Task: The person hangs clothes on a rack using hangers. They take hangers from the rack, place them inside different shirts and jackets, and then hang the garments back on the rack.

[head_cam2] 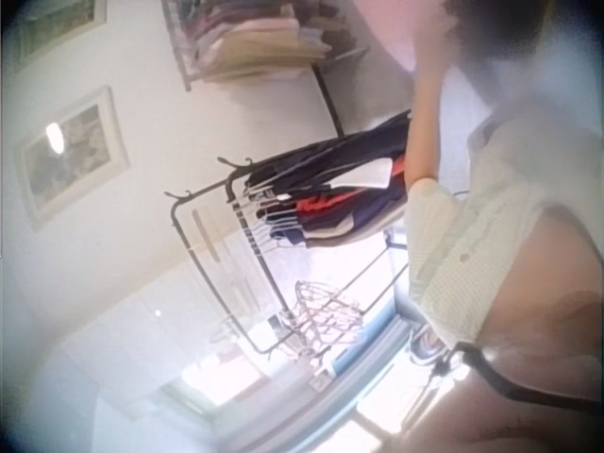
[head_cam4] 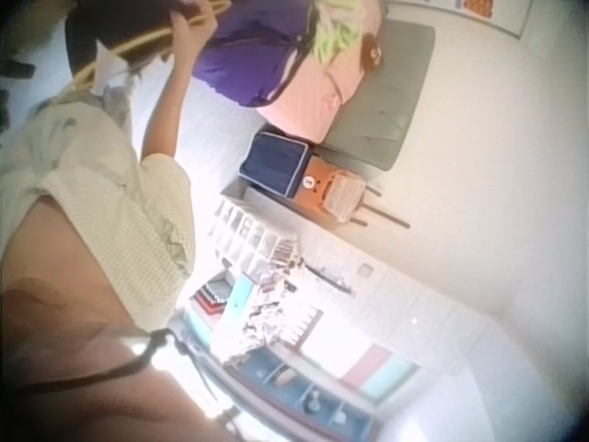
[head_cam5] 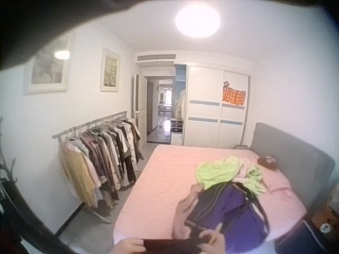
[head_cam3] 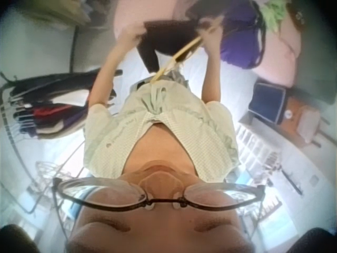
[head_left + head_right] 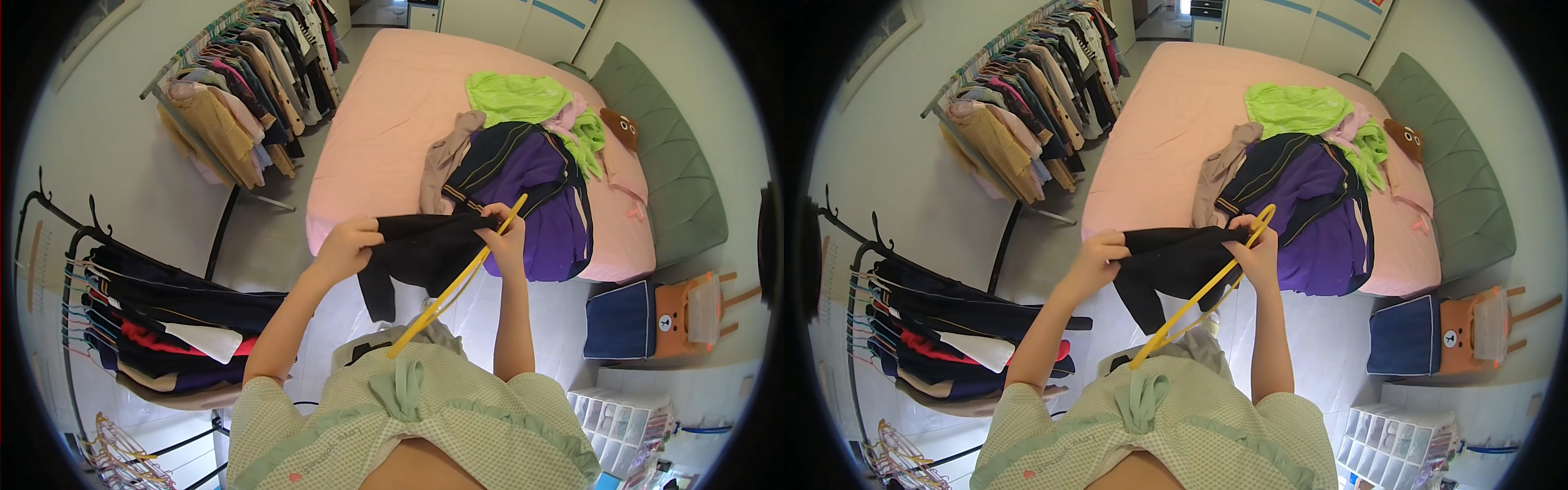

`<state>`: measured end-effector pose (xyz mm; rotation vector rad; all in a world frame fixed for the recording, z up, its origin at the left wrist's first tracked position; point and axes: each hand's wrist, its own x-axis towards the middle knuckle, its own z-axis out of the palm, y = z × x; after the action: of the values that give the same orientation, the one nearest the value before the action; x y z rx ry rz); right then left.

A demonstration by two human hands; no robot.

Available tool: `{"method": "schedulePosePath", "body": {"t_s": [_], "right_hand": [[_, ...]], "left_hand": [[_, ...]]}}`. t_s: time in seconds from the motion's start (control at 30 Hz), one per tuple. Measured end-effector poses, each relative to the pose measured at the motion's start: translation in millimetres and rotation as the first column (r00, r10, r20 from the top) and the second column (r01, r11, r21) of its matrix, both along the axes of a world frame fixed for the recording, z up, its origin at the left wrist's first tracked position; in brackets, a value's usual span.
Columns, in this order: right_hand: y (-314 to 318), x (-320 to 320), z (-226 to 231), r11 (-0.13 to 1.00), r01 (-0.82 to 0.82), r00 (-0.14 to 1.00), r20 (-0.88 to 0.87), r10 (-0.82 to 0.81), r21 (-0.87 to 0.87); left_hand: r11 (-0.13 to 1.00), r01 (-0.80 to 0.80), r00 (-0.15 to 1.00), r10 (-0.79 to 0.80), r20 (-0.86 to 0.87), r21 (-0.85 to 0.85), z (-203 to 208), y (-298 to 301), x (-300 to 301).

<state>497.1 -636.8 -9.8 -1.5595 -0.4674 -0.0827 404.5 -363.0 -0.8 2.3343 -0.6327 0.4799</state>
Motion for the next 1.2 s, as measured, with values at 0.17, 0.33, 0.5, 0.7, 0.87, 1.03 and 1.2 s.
{"method": "schedulePosePath", "body": {"t_s": [0.17,0.33,0.5,0.7,0.87,1.03,1.2], "right_hand": [[-5,-4,4,0.994,-0.03,0.95,-0.305,0.062,0.108],[-40,15,-22,0.827,0.112,0.901,-0.408,0.15,0.55],[-23,15,-2,0.502,0.142,0.884,-0.337,0.323,0.853],[17,5,35,0.332,0.077,0.949,-0.171,0.264,0.94],[68,-16,38,0.483,0.115,0.97,-0.204,0.135,0.868],[100,-38,11,0.719,0.138,0.946,-0.306,0.108,0.681],[102,-45,-29,0.845,0.057,0.933,-0.329,0.144,0.532]], "left_hand": [[0.974,-0.085,0.996,0.076,-0.049,-0.211,32,-1,13],[0.995,-0.025,0.998,0.031,0.063,-0.096,44,-8,23],[0.996,-0.033,0.998,0.036,0.041,-0.08,40,-2,23],[0.999,-0.035,0.999,0.034,-0.015,-0.027,39,7,16],[0.992,-0.081,0.996,0.077,-0.04,-0.099,36,11,9],[0.957,-0.155,0.988,0.142,-0.067,-0.244,31,18,1],[0.879,-0.161,0.987,0.157,-0.046,-0.449,27,29,-1]]}}
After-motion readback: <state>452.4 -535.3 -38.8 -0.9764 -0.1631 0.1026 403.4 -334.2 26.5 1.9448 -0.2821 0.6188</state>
